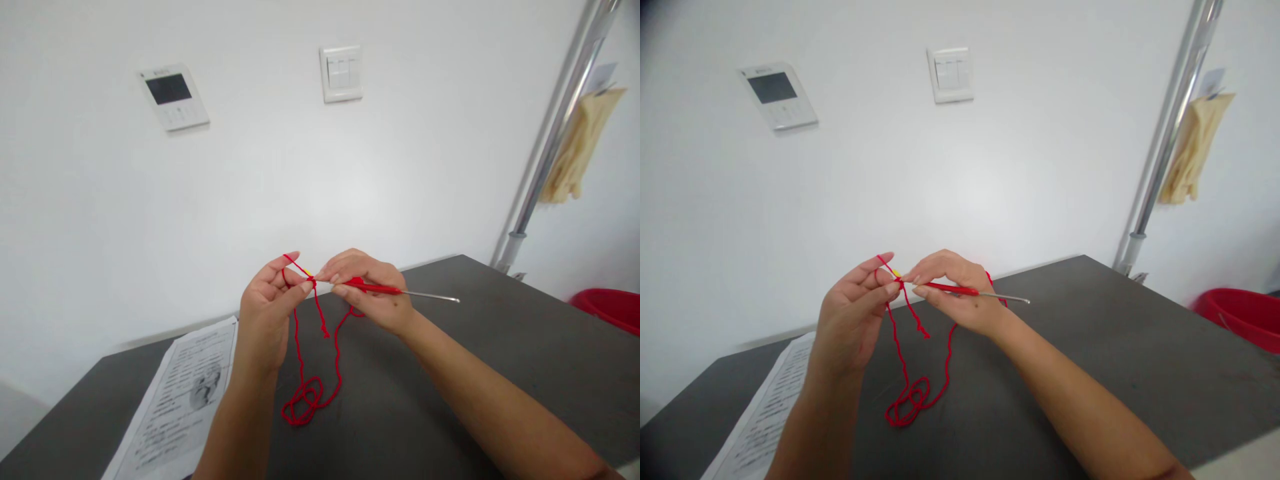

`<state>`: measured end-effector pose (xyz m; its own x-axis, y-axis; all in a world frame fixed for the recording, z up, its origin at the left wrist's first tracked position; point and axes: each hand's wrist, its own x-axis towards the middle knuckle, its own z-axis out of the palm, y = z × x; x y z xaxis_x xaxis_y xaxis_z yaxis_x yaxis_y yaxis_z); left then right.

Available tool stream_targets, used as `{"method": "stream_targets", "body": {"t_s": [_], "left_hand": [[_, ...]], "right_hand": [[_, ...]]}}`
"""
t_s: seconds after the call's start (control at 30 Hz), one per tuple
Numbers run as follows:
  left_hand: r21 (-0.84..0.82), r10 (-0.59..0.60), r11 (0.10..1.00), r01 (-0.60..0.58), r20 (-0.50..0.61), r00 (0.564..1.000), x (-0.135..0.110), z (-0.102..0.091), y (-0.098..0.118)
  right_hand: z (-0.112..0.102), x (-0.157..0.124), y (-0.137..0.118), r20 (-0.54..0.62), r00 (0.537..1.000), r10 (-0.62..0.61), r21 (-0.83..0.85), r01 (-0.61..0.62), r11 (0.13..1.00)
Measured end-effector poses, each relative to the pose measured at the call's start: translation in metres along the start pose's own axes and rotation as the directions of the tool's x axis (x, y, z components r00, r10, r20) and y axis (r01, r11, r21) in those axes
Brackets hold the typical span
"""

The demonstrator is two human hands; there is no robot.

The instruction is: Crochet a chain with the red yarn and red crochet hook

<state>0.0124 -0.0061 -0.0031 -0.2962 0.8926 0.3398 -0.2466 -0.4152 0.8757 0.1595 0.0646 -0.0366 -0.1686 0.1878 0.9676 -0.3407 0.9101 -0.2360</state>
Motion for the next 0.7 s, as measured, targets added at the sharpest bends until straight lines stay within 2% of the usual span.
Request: {"method": "stream_targets", "body": {"t_s": [0.1,0.2,0.3,0.43,0.53,0.63,0.7], "left_hand": [[-0.035,-0.039,0.999,0.04,0.024,0.999,0.001,-0.002,0.002],[-0.16,-0.073,0.984,0.074,0.01,0.997,0.0,0.002,-0.002],[-0.266,-0.111,0.959,0.1,-0.027,0.993,-0.001,0.008,-0.009],[-0.304,-0.103,0.949,0.081,-0.055,0.993,0.0,0.013,-0.019],[-0.231,0.011,0.973,-0.031,-0.085,0.996,0.001,0.01,-0.023],[0.005,0.194,0.981,-0.195,-0.085,0.977,0.0,0.005,-0.022],[0.177,0.295,0.943,-0.281,-0.059,0.954,-0.001,0.003,-0.02]], "right_hand": [[0.002,0.001,-0.002,-0.028,0.999,0.036,0.063,-0.034,0.997],[0.006,-0.003,0.0,-0.032,0.994,-0.1,-0.04,0.099,0.994],[0.01,-0.01,0.005,-0.008,0.97,-0.243,-0.213,0.235,0.948],[0.012,-0.017,0.015,0.013,0.939,-0.344,-0.325,0.329,0.887],[0.015,-0.019,0.018,0.003,0.939,-0.344,-0.368,0.321,0.873],[0.019,-0.019,0.015,-0.002,0.945,-0.328,-0.401,0.3,0.866],[0.022,-0.02,0.012,0.001,0.947,-0.321,-0.411,0.293,0.863]]}}
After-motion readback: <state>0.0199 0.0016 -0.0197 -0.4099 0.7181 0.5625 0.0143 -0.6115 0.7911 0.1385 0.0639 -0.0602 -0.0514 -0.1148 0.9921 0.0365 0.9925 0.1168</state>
